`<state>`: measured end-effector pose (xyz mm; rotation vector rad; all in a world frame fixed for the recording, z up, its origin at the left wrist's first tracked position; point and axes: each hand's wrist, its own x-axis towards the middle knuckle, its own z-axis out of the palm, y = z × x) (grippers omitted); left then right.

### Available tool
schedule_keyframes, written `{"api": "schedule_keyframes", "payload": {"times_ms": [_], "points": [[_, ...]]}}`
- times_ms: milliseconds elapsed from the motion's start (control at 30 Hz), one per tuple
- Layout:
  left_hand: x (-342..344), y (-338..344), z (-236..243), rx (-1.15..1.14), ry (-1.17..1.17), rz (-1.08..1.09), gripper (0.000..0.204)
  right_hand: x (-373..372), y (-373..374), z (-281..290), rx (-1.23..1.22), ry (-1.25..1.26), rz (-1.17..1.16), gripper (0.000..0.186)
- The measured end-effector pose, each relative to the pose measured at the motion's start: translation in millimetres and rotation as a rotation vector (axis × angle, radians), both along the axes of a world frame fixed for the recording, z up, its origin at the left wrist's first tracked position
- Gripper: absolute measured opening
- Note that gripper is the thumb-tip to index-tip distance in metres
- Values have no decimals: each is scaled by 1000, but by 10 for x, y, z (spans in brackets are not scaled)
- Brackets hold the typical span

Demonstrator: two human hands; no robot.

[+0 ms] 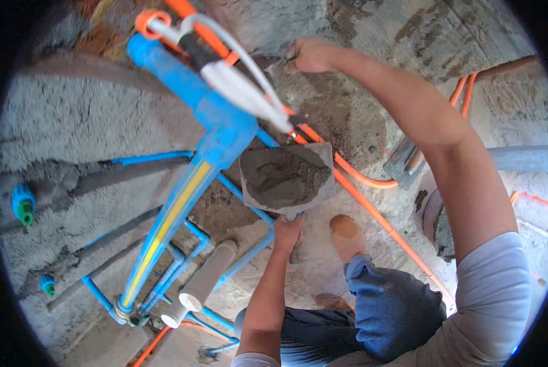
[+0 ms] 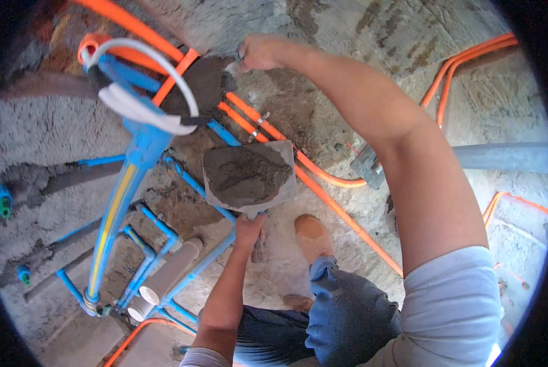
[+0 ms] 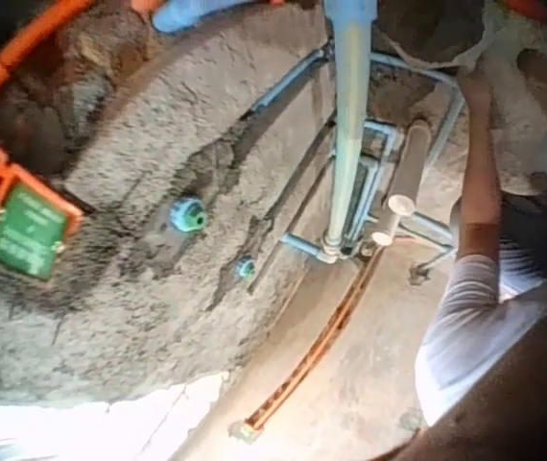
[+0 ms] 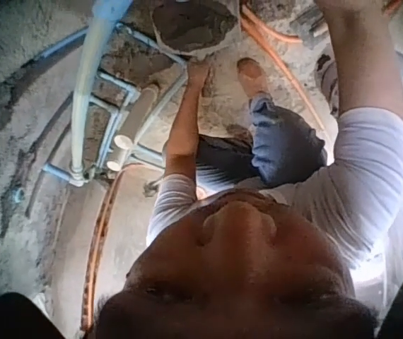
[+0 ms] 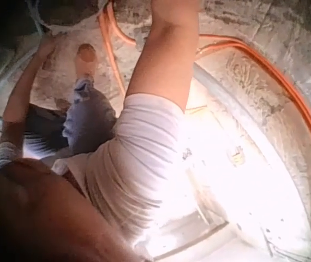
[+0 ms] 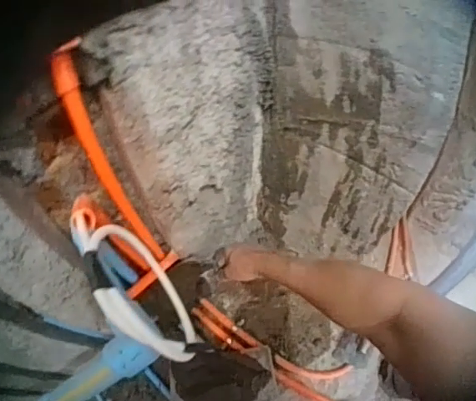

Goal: Applying cement mortar around plumbing pipes and conduits in a wall using a trowel.

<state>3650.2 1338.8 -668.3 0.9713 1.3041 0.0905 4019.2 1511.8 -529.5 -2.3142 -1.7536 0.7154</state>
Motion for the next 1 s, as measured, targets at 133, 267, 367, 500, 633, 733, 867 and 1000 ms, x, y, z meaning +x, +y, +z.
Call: {"api": "schedule_keyframes", "payload": {"times_ms": [133, 267, 367, 500, 633, 733, 867, 1000], "points": [[52, 27, 48, -79, 56, 4, 19, 9, -393, -219, 43, 148, -241, 36], [-29, 51, -15, -43, -9, -36, 18, -315, -746, -370, 77, 304, -487, 36], [54, 17, -17, -49, 46, -53, 16, -304, -967, -716, 199, 105, -421, 35], [42, -3, -35, -34, 21, -12, 17, -151, -880, -735, 94, -21, -137, 36], [53, -15, -23, -47, 12, 1, 19, -3, -626, -488, 61, -45, -136, 36], [-14, 12, -33, -55, 36, 10, 19, -113, -687, -530, 102, 3, -186, 37], [98, 14, 68, -47, 53, -41, 19, -218, -1131, -925, 524, -176, -218, 35], [48, 44, 33, -40, 56, -7, 20, -423, -1404, -882, 592, -60, -177, 28]]}}
